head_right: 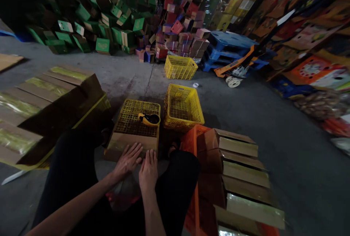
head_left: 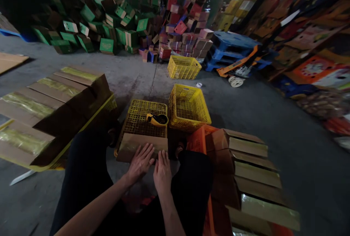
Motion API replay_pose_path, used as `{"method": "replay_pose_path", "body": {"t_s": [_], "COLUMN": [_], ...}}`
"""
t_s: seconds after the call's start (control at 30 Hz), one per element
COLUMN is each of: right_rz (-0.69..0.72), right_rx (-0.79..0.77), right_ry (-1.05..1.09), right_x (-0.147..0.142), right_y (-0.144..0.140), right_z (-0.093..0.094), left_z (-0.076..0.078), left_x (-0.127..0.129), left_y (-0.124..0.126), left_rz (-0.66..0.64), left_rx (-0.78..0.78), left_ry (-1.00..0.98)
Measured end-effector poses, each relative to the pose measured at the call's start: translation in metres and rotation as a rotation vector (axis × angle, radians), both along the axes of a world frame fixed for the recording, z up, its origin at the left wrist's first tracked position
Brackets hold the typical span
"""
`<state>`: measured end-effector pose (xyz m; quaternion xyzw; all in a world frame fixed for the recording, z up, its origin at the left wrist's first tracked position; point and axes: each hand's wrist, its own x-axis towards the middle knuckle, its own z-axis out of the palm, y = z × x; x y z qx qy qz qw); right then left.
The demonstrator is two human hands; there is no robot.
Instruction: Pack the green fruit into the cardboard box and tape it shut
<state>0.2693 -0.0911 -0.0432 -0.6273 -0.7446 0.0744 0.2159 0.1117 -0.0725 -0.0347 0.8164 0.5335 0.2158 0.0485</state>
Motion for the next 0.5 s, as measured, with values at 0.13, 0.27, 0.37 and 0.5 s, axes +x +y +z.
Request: {"method": "replay_pose_path", "body": {"t_s": [0.13, 0.27, 0.37, 0.5], "right_rz": [-0.016, -0.053, -0.088, -0.095], "right_rx": [0.012, -0.020, -0.052, -0.082], "right_ry": [-0.042, -0.101, -0.111, -0.078], "right_x": [-0.004, -0.007, -0.008, -0.008], "right_y": [0.003, 0.018, 0.031, 0.038], "right_z": [0.010, 0.023, 0.027, 0.021], "left_z": [-0.001, -0.002, 0.000, 0.002], "left_x": [-0.001, 0.001, -0.001, -0.014], "left_y": [-0.001, 0.000, 0.001, 0.000], "left_rz": [-0.007, 0.029, 0.046, 0.098], "left_rx": [0.013, 0.013, -0.002, -0.050], "left_ry": [0.023, 0.018, 0.008, -0.019]}}
